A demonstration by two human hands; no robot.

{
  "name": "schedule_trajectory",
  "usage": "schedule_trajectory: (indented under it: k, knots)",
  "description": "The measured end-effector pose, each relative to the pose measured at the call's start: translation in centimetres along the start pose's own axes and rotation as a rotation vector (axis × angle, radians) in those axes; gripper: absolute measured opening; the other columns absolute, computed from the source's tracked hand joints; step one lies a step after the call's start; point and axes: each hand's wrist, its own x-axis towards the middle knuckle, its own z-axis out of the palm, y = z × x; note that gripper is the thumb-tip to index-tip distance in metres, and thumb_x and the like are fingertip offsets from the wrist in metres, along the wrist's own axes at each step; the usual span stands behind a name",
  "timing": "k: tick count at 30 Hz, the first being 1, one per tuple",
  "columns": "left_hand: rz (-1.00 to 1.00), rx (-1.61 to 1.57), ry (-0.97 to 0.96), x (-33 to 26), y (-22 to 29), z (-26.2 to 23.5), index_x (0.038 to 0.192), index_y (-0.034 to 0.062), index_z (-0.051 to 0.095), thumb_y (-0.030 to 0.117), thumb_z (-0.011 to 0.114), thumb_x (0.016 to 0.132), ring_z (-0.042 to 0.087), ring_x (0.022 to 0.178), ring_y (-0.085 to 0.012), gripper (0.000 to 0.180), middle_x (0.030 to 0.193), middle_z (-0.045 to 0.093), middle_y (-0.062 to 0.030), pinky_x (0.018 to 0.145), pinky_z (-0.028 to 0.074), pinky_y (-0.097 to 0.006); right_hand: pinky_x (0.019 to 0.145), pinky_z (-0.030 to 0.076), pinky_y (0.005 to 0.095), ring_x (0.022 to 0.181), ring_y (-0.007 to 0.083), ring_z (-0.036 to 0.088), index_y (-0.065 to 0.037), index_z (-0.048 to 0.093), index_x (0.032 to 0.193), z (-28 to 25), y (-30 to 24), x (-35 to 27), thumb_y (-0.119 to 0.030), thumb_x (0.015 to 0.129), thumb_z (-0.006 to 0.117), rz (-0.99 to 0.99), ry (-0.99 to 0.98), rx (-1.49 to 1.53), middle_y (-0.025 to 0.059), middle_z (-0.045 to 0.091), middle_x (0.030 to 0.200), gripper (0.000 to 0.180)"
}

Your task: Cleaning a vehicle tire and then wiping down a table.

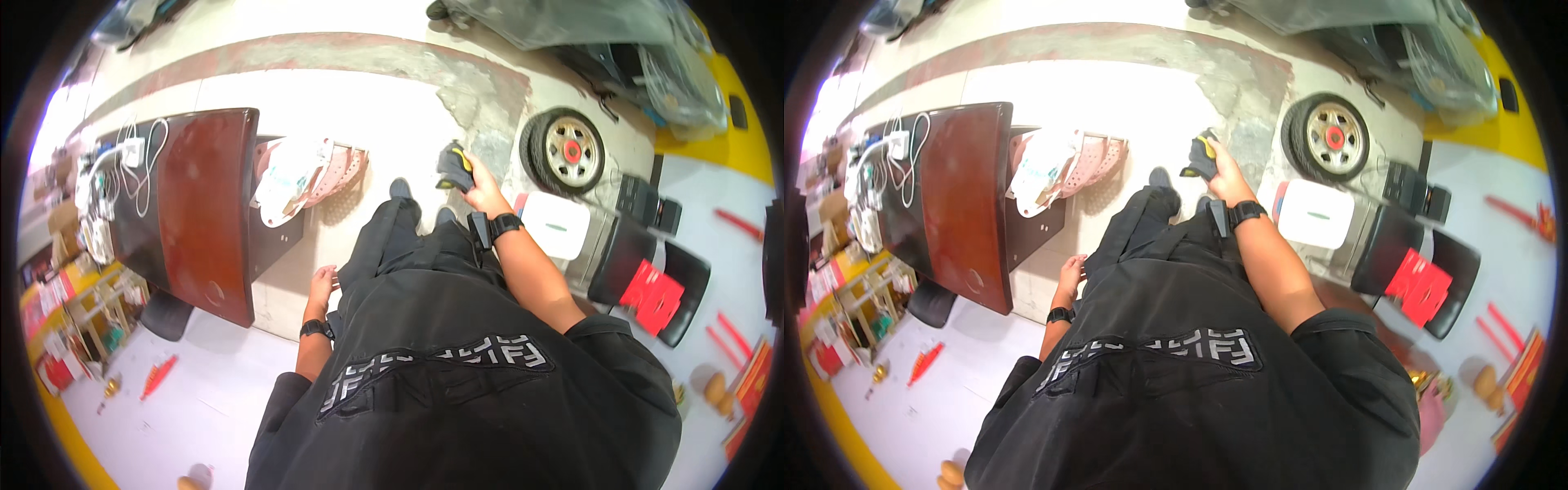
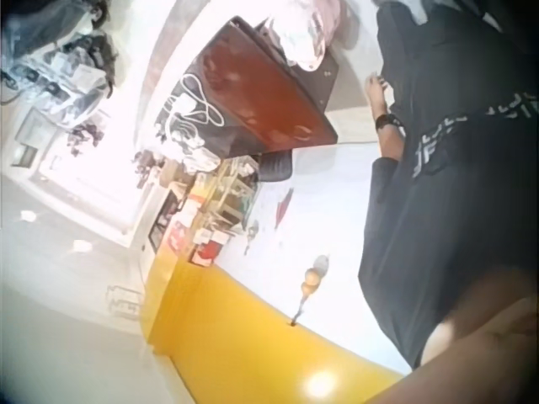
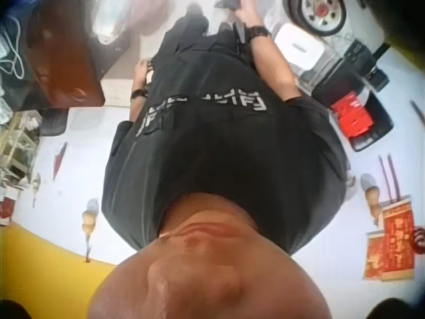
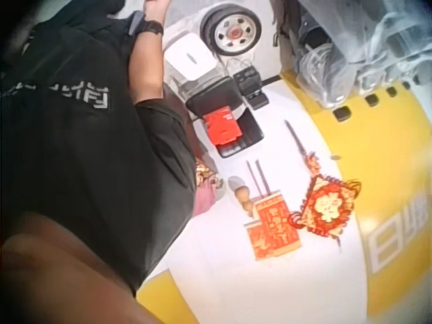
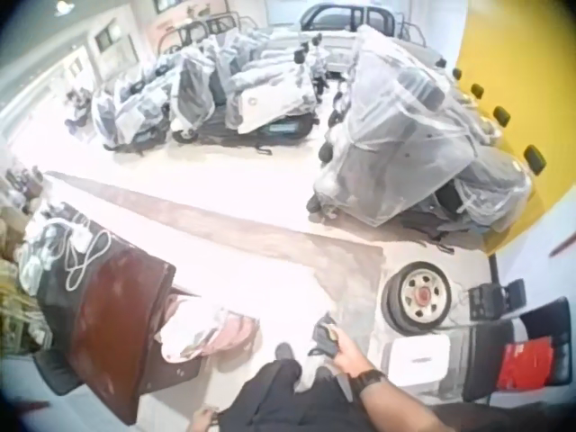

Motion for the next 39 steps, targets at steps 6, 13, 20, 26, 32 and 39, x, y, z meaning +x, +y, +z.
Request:
schedule_trajectory:
  k: [6, 13, 20, 26, 32, 39]
  knots:
    - [-0.101, -0.232, 0.024, 5.6, 0.0, 0.9, 0.118, 0.0044, 0.057, 0.017, 0.042, 0.099, 0.067, 0.089, -0.0207, 0.027, 0.101, 0.068, -0.0108, 0.076, 0.052, -0.033, 0.078, 0.058, 0.037, 0.082, 0.0235, 0.069, -0.007, 0.064, 0.1, 5.4, -2.5, 4.4, -0.027, 0.096, 0.057, 0.026, 0.148, -0.061, 0.0078, 0.07, 0.093, 0.022]
    - [0.008, -0.467, 0.084, 12.1, 4.0, 3.0, 0.119, 0.0046, 0.056, 0.023, 0.049, 0.098, 0.068, 0.09, -0.0211, 0.029, 0.103, 0.068, -0.0117, 0.077, 0.054, -0.036, 0.08, 0.058, 0.0391, 0.086, 0.0266, 0.069, -0.001, 0.064, 0.108, 14.8, -6.1, 8.0, -0.026, 0.099, 0.05, 0.088, -0.051, -0.42, 0.0127, 0.07, 0.097, 0.03]
    - [0.162, -0.722, 0.478, 11.1, 11.9, 3.8, 0.142, 0.004, 0.031, 0.029, 0.067, 0.091, 0.066, 0.092, -0.0223, 0.067, 0.115, 0.059, -0.0178, 0.073, 0.054, -0.032, 0.065, 0.058, 0.0359, 0.08, 0.0211, 0.069, -0.001, 0.066, 0.107, 25.8, -0.2, 10.9, -0.024, 0.098, 0.055, 0.306, -0.07, -0.868, 0.0098, 0.071, 0.095, 0.027]
    - [0.253, -0.758, 0.775, 13.8, 13.2, 3.3, 0.144, 0.0018, 0.023, 0.031, 0.077, 0.083, 0.062, 0.098, -0.0254, 0.087, 0.127, 0.048, -0.0215, 0.07, 0.055, -0.032, 0.061, 0.056, 0.0315, 0.076, 0.0179, 0.068, 0.001, 0.066, 0.104, 34.2, 5.1, 12.3, -0.018, 0.092, 0.063, 0.45, -0.271, -1.156, 0.0095, 0.07, 0.093, 0.022]
    - [0.115, -0.942, 0.986, 13.8, 17.8, 5.5, 0.14, -0.0057, 0.027, 0.021, 0.079, 0.082, 0.059, 0.108, -0.0257, 0.083, 0.132, 0.046, -0.0206, 0.084, 0.053, -0.033, 0.071, 0.056, 0.0328, 0.082, 0.0181, 0.067, 0.0, 0.066, 0.105, 38.5, 5.8, 17.5, -0.023, 0.095, 0.06, 0.691, -0.338, -1.221, 0.0089, 0.07, 0.096, 0.025]
    - [-0.268, -0.647, 1.1, 12.0, 20.1, 14.5, 0.147, -0.0042, 0.023, 0.038, 0.056, 0.095, 0.055, 0.116, -0.0361, 0.074, 0.134, 0.044, -0.0271, 0.096, 0.046, -0.042, 0.071, 0.055, 0.0333, 0.085, 0.0171, 0.067, -0.005, 0.065, 0.109, 43.5, 6.5, 18.7, -0.032, 0.09, 0.069, 0.908, -0.474, -1.712, 0.0066, 0.069, 0.097, 0.033]
